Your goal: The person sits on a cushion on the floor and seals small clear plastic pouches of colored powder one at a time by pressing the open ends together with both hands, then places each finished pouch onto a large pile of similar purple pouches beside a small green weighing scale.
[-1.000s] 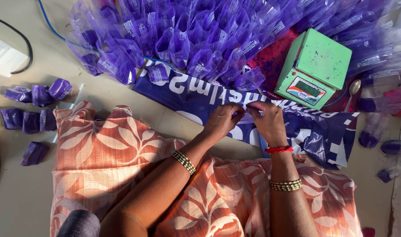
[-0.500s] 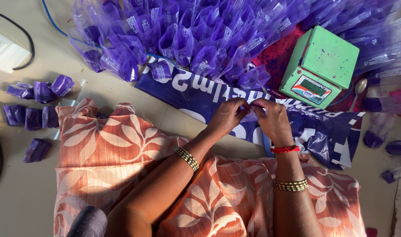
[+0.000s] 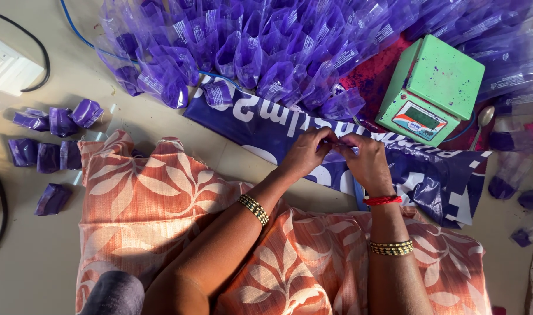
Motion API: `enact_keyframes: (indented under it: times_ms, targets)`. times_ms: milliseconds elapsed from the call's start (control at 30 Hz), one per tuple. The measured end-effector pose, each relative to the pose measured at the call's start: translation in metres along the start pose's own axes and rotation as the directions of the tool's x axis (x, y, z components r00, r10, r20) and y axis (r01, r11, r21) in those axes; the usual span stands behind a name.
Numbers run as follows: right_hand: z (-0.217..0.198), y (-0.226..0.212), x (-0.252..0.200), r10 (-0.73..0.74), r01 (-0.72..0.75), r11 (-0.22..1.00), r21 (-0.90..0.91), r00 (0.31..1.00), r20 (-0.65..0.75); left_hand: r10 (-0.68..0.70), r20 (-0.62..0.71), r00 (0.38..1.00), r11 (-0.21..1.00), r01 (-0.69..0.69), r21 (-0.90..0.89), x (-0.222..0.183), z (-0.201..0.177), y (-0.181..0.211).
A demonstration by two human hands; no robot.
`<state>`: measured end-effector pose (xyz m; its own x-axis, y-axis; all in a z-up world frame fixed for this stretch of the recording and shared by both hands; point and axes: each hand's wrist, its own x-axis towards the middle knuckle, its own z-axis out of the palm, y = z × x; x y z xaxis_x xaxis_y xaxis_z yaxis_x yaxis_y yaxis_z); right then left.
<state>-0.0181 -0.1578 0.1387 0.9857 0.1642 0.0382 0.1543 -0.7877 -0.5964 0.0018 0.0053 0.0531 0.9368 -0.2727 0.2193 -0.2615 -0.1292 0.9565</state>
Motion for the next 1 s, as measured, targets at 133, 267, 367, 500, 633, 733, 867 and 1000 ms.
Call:
enact_keyframes:
  times_ms: [133,267,367,500,633,733,867,1000]
  targets:
    - [-0.005,-0.016,0.002,0.028,-0.028,1.0,0.004,0.999,-0.03,0.025,0.011,1.0,0.996,-0.026,0.09,-0.002,-0.008,-0.009]
    - [-0.014,-0.023,0.0,-0.01,0.009,1.0,-0.016,0.999,-0.049,0.007,0.058,0.998,0.993,-0.013,0.118,-0.003,-0.011,-0.015]
    - [-0.024,-0.029,-0.001,-0.047,0.045,0.998,-0.043,0.997,-0.054,0.004,0.074,0.997,0.995,-0.011,0.095,-0.004,-0.011,-0.015]
    - [-0.037,-0.035,-0.001,-0.022,0.019,0.999,-0.043,0.996,-0.086,0.02,0.074,0.997,0.999,-0.023,0.038,-0.002,-0.01,-0.01]
    - [-0.043,-0.041,-0.003,-0.019,0.015,0.999,-0.043,0.996,-0.083,0.019,0.074,0.997,1.0,-0.019,-0.007,-0.003,-0.012,-0.005]
    - [-0.048,-0.042,-0.002,-0.028,0.019,0.996,-0.091,0.995,-0.097,0.037,0.066,0.997,0.999,-0.034,-0.041,0.001,-0.013,0.003]
    - [-0.048,-0.044,-0.003,-0.046,0.037,0.996,-0.077,0.991,-0.122,-0.004,0.083,0.997,0.988,0.016,-0.156,0.004,-0.016,0.015]
    - [-0.048,-0.045,-0.003,-0.054,0.044,0.996,-0.083,0.991,-0.121,-0.045,0.115,0.992,0.949,0.078,-0.305,0.007,-0.012,0.017]
